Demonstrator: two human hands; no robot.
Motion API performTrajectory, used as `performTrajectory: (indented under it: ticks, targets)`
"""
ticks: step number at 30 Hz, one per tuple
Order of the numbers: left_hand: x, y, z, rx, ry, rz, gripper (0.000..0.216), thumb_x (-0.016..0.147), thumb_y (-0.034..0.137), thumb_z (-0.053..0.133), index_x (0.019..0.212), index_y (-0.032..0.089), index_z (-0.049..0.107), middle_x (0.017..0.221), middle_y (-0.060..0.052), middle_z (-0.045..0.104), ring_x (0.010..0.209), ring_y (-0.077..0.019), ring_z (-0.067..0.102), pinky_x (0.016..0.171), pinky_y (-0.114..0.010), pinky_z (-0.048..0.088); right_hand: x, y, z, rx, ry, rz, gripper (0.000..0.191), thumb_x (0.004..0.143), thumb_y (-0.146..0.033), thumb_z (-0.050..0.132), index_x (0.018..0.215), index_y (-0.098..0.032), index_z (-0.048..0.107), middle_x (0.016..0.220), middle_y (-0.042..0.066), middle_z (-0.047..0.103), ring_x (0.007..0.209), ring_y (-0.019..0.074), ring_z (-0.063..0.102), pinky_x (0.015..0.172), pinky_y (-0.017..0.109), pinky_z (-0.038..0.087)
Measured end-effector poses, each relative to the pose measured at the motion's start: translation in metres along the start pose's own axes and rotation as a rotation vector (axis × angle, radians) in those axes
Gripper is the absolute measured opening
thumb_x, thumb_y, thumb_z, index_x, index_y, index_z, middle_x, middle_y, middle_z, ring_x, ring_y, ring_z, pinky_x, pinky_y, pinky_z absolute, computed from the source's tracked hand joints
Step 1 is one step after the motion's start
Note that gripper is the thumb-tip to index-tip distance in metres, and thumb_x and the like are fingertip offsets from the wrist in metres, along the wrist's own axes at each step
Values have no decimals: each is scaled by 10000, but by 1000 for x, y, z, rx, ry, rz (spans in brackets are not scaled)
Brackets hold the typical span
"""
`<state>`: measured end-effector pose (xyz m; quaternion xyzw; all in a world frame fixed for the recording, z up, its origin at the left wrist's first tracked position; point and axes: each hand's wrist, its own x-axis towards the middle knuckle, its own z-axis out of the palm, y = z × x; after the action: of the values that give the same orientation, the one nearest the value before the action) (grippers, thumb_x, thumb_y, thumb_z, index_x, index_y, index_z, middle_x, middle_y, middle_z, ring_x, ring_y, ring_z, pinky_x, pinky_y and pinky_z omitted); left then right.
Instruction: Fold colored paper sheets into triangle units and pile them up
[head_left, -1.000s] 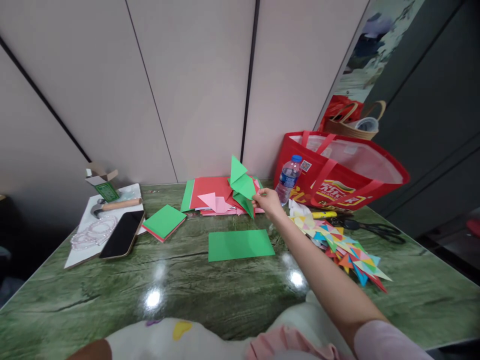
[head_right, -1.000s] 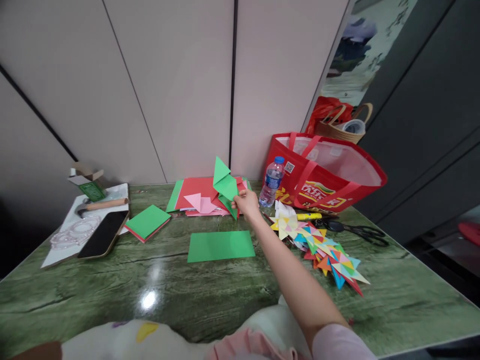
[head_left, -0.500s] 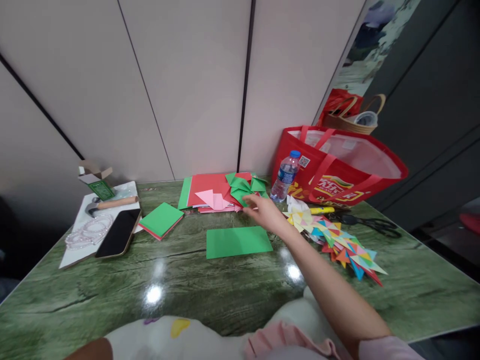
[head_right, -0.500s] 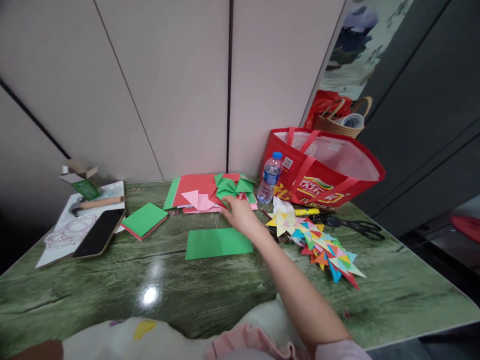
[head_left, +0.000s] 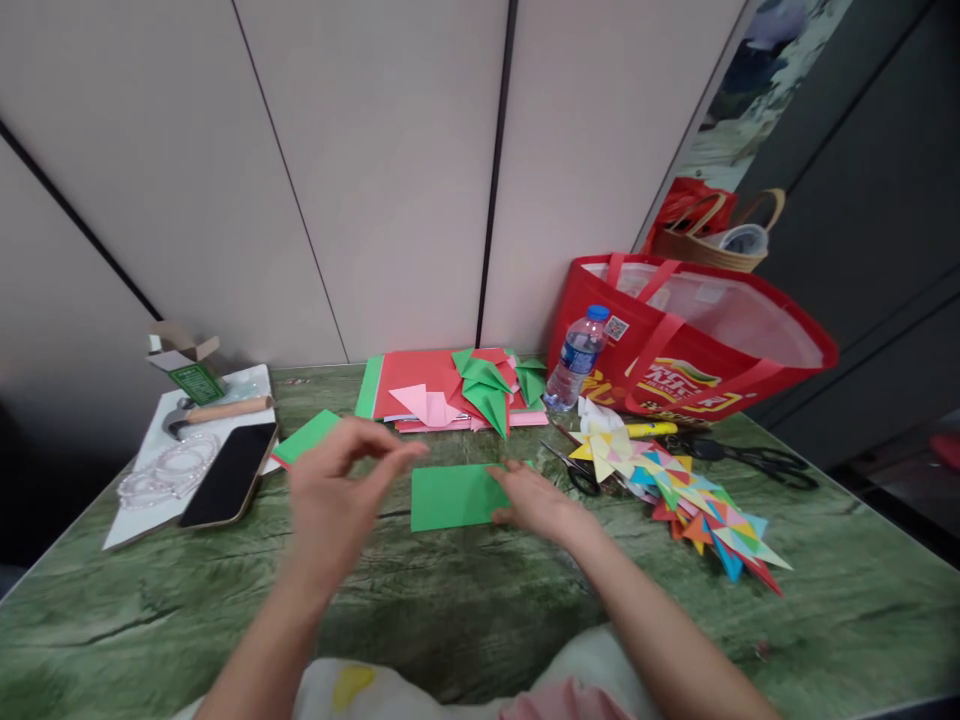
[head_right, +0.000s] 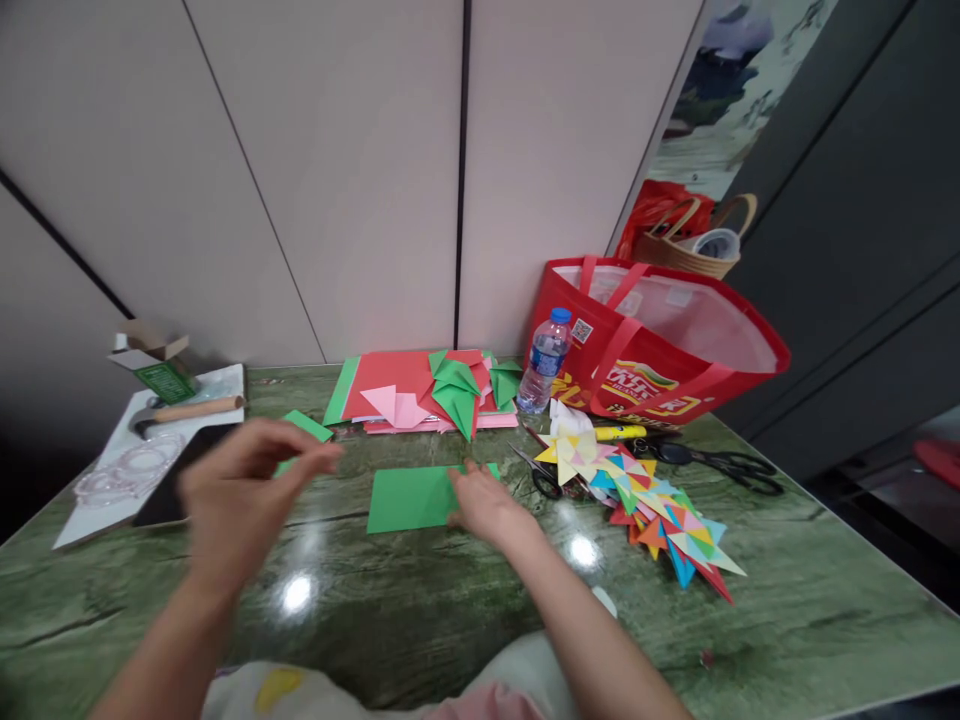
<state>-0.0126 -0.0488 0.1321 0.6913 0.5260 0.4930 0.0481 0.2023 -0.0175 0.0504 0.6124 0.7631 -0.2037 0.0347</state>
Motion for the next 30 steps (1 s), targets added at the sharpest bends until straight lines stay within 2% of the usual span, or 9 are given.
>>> performTrajectory:
  ticks: [2, 4, 7, 11, 14, 17, 22, 25, 30]
  targets:
    - [-1, -20, 23, 62, -219, 42, 193, 764, 296, 653, 624, 176, 597, 606, 34, 612, 565, -106, 555, 552, -220, 421, 6, 9, -2, -16, 113, 58, 359, 808, -207, 568, 1152, -110, 602, 1149, 201, 605, 1092, 292, 569, 909, 365, 424]
    - [-2, -40, 44, 224, -462, 44, 188, 752, 239, 662, 600, 174, 573, 611, 22, 614, 602, -123, 566, 569, -226, 393, 15, 23, -7, -60, 241, 234, 302, 858, -132, 416, 1040, -113, 655, 1066, 186, 633, 989, 263, 614, 844, 348, 453]
    - [-5, -62, 62, 435, -762, -4, 135, 767, 222, 636, 646, 177, 595, 699, -19, 639, 717, -171, 595, 621, -253, 392, 33, 47, -13, -174, 405, 286, 368, 830, -76, 380, 1099, -95, 631, 1311, 204, 479, 1138, 298, 508, 866, 359, 447]
    - [-10, -74, 67, 395, -1010, 75, 52, 767, 205, 624, 740, 164, 639, 880, -79, 648, 929, -217, 578, 814, -308, 413, 61, 67, -11, -247, 351, 267, 438, 824, -67, 360, 1206, -100, 573, 1475, 165, 278, 1284, 353, 316, 901, 436, 432]
    - [-18, -77, 68, 326, -1087, 96, 270, 700, 171, 680, 964, 155, 624, 1142, -117, 583, 1086, -238, 529, 918, -332, 405, 75, 72, -12, -241, 322, 308, 519, 805, -48, 367, 1311, -106, 466, 1478, 150, 285, 1264, 340, 337, 889, 455, 442]
    - [-24, -76, 70, 352, -1125, 67, 465, 646, 143, 716, 1086, 141, 565, 1277, -144, 493, 1175, -261, 474, 985, -359, 379, 81, 70, -24, -207, 432, 311, 547, 792, -28, 359, 1334, -63, 413, 1464, 170, 306, 1215, 300, 399, 893, 417, 448]
    - [-25, -70, 69, 394, -1144, 93, 418, 674, 109, 659, 1077, 113, 546, 1254, -153, 502, 1170, -258, 474, 994, -363, 385, 82, 47, -52, -201, 688, 130, 565, 812, -60, 349, 1377, -71, 333, 1477, 157, 281, 1231, 299, 362, 932, 437, 423]
    - [-26, -65, 68, 431, -1146, 124, 340, 685, 69, 606, 1022, 94, 564, 1206, -169, 531, 1142, -270, 497, 980, -378, 400, 81, 28, -57, -194, 594, 27, 610, 782, -28, 373, 1386, -105, 330, 1487, 129, 270, 1270, 296, 321, 969, 448, 388]
    - [-27, -59, 65, 429, -1150, 193, 282, 707, 23, 525, 981, 63, 577, 1185, -213, 550, 1171, -271, 496, 1002, -365, 388, 57, 9, -48, -140, 360, -100, 461, 791, -26, 431, 1233, -107, 533, 1454, 147, 322, 1302, 270, 333, 1040, 385, 314]
